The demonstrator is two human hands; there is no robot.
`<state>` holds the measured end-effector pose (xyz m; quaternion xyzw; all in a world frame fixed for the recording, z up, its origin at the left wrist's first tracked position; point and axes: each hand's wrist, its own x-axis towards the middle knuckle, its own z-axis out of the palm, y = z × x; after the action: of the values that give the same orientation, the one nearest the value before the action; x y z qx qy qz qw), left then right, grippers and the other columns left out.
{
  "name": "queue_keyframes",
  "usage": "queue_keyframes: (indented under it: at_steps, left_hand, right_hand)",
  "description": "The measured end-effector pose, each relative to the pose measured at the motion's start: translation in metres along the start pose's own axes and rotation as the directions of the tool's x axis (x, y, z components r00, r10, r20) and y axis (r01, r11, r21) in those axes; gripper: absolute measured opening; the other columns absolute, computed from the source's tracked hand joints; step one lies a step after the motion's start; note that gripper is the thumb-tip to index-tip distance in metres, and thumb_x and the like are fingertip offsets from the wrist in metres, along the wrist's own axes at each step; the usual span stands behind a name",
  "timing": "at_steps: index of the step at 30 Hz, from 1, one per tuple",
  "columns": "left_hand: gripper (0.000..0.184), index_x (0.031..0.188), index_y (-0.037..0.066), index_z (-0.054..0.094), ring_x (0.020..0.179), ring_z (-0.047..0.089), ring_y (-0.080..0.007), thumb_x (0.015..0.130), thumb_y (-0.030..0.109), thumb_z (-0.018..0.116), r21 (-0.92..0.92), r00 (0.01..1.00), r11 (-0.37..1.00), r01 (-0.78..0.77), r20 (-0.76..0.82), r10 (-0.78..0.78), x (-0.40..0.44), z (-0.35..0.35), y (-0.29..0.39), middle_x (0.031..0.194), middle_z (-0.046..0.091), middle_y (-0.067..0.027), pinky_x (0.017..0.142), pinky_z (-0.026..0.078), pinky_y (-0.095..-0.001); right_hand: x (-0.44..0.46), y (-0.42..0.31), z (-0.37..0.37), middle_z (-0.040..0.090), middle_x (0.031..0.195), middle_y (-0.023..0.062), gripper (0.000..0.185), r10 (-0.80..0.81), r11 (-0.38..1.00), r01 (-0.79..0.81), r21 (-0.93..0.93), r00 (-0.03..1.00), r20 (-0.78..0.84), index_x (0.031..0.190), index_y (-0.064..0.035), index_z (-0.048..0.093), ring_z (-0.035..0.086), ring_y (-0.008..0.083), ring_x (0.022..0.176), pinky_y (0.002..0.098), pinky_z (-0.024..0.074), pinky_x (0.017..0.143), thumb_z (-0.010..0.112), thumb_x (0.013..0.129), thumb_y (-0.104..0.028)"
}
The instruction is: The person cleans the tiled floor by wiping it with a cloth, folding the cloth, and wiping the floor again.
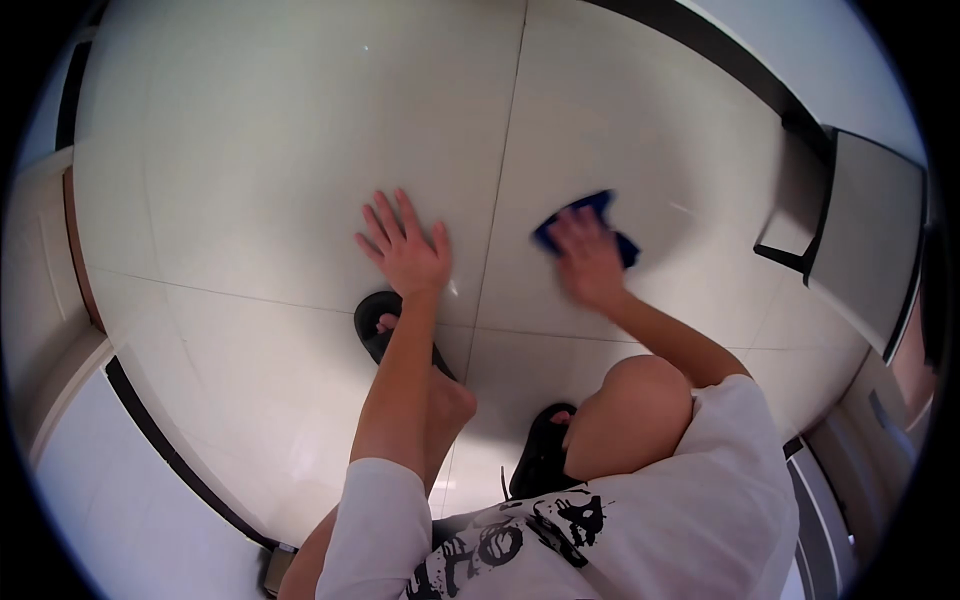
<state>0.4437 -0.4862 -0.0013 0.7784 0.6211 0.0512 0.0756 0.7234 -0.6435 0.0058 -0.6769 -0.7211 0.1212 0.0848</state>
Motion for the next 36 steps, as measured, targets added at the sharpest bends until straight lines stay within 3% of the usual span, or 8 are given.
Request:
queue_keyframes:
  at_steps: [2, 8, 15, 17, 19, 20, 27, 36]
  left_hand:
    - [0.081, 0.168, 0.015, 0.034, 0.161, 0.02, -0.044, 0.099, 0.053, 0.052, -0.009, 1.0, 1.0, -0.002, -0.001, 0.002, 0.001, 0.0, -0.001, 0.176, 0.023, -0.0167, 0.126, 0.011, -0.0704]
    - [0.081, 0.168, 0.016, 0.034, 0.161, 0.019, -0.0435, 0.098, 0.053, 0.053, 0.001, 1.0, 1.0, -0.003, 0.003, 0.003, -0.001, 0.002, -0.001, 0.176, 0.023, -0.0167, 0.126, 0.011, -0.0698]
    - [0.077, 0.17, 0.017, 0.029, 0.163, 0.015, -0.0408, 0.103, 0.051, 0.046, 0.019, 0.999, 1.0, -0.003, 0.036, 0.002, 0.0, 0.004, -0.003, 0.177, 0.019, -0.015, 0.128, 0.008, -0.0661]
    - [0.076, 0.17, 0.017, 0.029, 0.163, 0.015, -0.0406, 0.103, 0.051, 0.045, 0.025, 0.999, 1.0, 0.0, 0.044, -0.001, -0.004, 0.002, -0.005, 0.178, 0.019, -0.0148, 0.128, 0.008, -0.0658]
    - [0.076, 0.17, 0.017, 0.029, 0.163, 0.014, -0.0405, 0.103, 0.05, 0.045, 0.013, 0.999, 1.0, 0.0, 0.033, 0.0, -0.001, 0.002, -0.003, 0.178, 0.019, -0.0147, 0.128, 0.008, -0.0656]
    - [0.076, 0.17, 0.017, 0.029, 0.163, 0.015, -0.0405, 0.103, 0.051, 0.045, 0.01, 0.999, 1.0, 0.003, 0.037, -0.003, 0.0, 0.001, -0.002, 0.177, 0.019, -0.0146, 0.128, 0.008, -0.0657]
    - [0.078, 0.169, 0.017, 0.03, 0.162, 0.018, -0.042, 0.102, 0.052, 0.048, 0.017, 1.0, 1.0, 0.006, 0.014, -0.006, -0.002, 0.002, -0.005, 0.177, 0.022, -0.0154, 0.126, 0.011, -0.0683]
    - [0.08, 0.168, 0.017, 0.033, 0.161, 0.021, -0.0437, 0.099, 0.054, 0.051, -0.018, 1.0, 1.0, 0.009, 0.006, -0.009, -0.001, -0.001, -0.002, 0.176, 0.023, -0.0164, 0.126, 0.011, -0.0687]
  right_hand:
    - [0.041, -0.033, -0.018, 0.04, 0.168, 0.0087, 0.06, -0.179, 0.982, 0.166, 0.09, 0.97, 0.165, 0.156, -0.0146, 0.05, 0.033, 0.0353, 0.158, 0.0589, 0.0344, 0.123, 0.065, 0.099, -0.023]
    - [0.205, -0.033, -0.009, 0.042, 0.167, 0.0054, 0.054, -0.297, 0.955, 0.297, 0.01, 0.954, -0.044, 0.154, -0.0163, 0.052, 0.032, 0.029, 0.158, 0.0564, 0.0309, 0.126, 0.062, 0.103, -0.027]
    - [0.319, 0.033, -0.01, 0.049, 0.16, 0.0114, 0.047, -0.058, 0.991, 0.017, -0.13, 0.946, -0.318, 0.153, -0.0215, 0.055, 0.034, 0.0344, 0.156, 0.0535, 0.0284, 0.128, 0.055, 0.106, -0.03]
    - [0.308, 0.045, -0.032, 0.05, 0.155, 0.0196, 0.05, 0.012, 0.986, -0.07, -0.148, 0.933, -0.36, 0.147, -0.0075, 0.059, 0.04, 0.0442, 0.147, 0.0512, 0.0362, 0.123, 0.061, 0.099, -0.021]
    - [0.282, 0.084, -0.058, 0.052, 0.15, 0.0161, 0.045, 0.191, 0.981, -0.194, 0.032, 0.9, -0.393, 0.145, -0.0108, 0.062, 0.039, 0.0432, 0.147, 0.0514, 0.035, 0.124, 0.06, 0.101, -0.021]
    - [0.25, 0.155, -0.039, 0.051, 0.157, 0.0143, 0.048, 0.149, 0.97, -0.214, -0.114, 0.897, -0.416, 0.153, -0.0239, 0.055, 0.038, 0.0389, 0.152, 0.0505, 0.0318, 0.126, 0.056, 0.106, -0.029]
    - [0.108, 0.199, -0.052, 0.05, 0.158, 0.0199, 0.049, 0.333, 0.896, -0.432, -0.108, 0.812, -0.48, 0.154, -0.0149, 0.055, 0.039, 0.0497, 0.148, 0.0555, 0.0349, 0.123, 0.054, 0.105, -0.02]
    - [0.205, -0.014, -0.01, 0.052, 0.158, 0.0095, 0.053, -0.238, 0.96, 0.261, 0.101, 0.951, -0.198, 0.142, -0.0089, 0.063, 0.039, 0.0389, 0.153, 0.052, 0.0383, 0.123, 0.069, 0.09, -0.011]
